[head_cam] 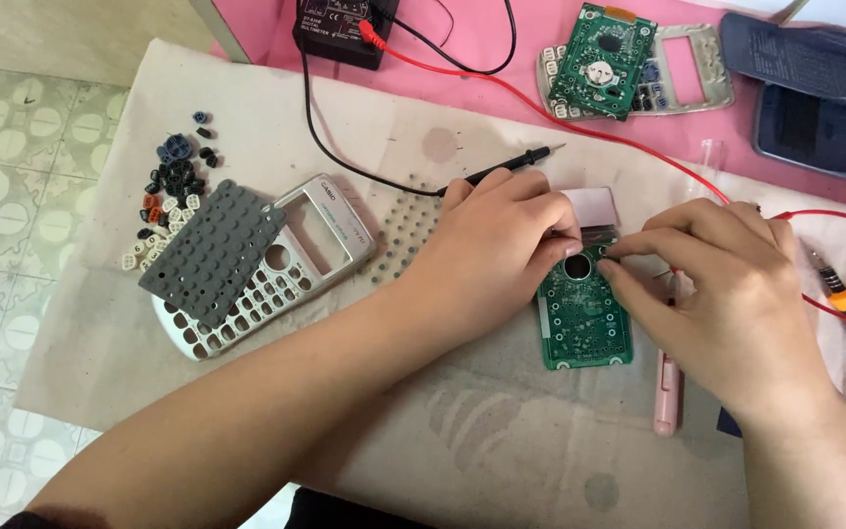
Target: Testing a calculator circuit board using multimeter probes and manipulating small wires for repair.
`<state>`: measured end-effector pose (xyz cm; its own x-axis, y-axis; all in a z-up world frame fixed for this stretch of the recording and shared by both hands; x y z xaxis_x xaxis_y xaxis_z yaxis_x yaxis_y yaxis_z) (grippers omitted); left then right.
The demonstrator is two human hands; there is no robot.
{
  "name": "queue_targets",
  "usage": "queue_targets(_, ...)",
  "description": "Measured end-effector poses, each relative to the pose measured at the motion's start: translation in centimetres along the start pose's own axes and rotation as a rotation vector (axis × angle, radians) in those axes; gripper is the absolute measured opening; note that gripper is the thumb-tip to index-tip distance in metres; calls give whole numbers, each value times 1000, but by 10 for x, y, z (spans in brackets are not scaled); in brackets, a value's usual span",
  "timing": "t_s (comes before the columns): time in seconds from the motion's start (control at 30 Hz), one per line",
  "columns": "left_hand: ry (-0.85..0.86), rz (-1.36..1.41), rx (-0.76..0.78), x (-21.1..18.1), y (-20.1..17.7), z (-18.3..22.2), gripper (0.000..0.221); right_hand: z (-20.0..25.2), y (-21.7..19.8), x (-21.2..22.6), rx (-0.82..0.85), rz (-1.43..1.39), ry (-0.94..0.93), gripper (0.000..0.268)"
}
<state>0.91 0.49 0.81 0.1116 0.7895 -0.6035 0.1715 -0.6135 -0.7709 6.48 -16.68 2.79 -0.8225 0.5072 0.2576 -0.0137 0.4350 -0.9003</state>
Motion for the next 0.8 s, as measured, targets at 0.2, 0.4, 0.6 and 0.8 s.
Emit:
queue_targets(0.2, -13, -16, 17, 1, 2, -1, 10, 1, 2, -3, -11, -44, 6, 9)
queue_targets(0.4, 5, 40, 23, -2, 0, 0, 11, 1, 2, -5, -37, -17, 9, 8)
queue_targets(0.6, 20, 121, -8, -3, -2, 0, 11, 2, -2, -3, -55, 52, 110, 21)
queue_targets(0.8, 76, 178, -60, -8, -8, 1, 11, 0, -8, 2, -81, 22, 92, 14)
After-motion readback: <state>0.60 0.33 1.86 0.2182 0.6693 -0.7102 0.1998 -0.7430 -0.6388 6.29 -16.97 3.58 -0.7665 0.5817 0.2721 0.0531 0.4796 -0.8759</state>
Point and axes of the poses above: each hand's wrist, its own z-axis away from the middle knuckle, its own y-axis out of the palm, x = y × z, the point moved 1 cm from there along -z, towards the middle knuckle, and after that the axes turned 7 degrees about -z, right-handed, at the moved point
